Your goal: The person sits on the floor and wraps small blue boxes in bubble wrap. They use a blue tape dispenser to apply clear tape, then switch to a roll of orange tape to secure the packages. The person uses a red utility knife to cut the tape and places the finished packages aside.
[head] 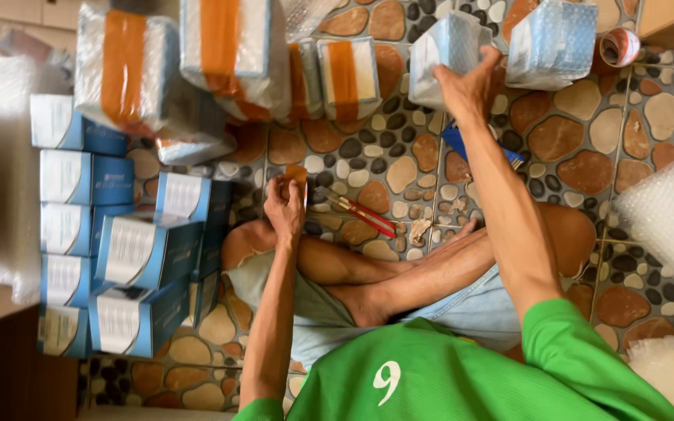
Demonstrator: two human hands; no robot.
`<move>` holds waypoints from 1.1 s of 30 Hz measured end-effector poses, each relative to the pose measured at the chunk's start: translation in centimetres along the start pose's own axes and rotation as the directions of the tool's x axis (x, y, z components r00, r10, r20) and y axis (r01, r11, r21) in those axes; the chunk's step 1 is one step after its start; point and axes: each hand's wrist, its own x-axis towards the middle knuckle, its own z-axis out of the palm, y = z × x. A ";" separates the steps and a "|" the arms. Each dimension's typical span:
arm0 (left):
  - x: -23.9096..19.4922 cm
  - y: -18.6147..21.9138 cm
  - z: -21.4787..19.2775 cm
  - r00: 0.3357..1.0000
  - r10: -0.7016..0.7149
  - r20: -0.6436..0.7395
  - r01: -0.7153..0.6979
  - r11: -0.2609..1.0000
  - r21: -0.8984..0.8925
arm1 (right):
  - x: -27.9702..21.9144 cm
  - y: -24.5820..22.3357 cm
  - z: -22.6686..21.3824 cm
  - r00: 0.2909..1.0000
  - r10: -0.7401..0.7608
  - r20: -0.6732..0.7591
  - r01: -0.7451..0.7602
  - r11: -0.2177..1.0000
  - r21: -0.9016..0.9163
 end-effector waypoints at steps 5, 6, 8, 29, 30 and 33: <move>-0.4 1.0 -0.8 0.990 -0.111 0.086 0.126 0.972 -0.197 | -10.3 1.1 -6.3 0.926 -0.337 0.167 0.348 0.936 -0.042; -0.3 0.8 -0.8 0.989 -0.094 0.113 0.126 0.938 -0.322 | -11.9 1.7 -7.2 0.856 -0.465 0.224 0.475 0.880 0.014; -0.4 1.0 -0.8 0.989 -0.102 0.112 0.134 0.932 -0.337 | -11.8 4.9 -4.3 0.767 -0.569 0.299 0.584 0.811 0.044; -0.5 15.0 -5.8 0.566 0.033 0.824 -0.156 0.985 0.068 | -22.6 9.8 6.4 0.772 -0.356 0.526 0.062 0.867 0.495; -0.1 16.1 -6.5 0.513 0.022 0.858 -0.133 0.990 0.054 | -22.6 9.9 6.7 0.788 -0.359 0.501 0.027 0.832 0.555; 3.2 21.2 -10.9 0.381 0.064 0.922 0.046 0.995 -0.088 | -20.8 5.4 2.6 0.789 -0.365 0.493 -0.047 0.765 0.642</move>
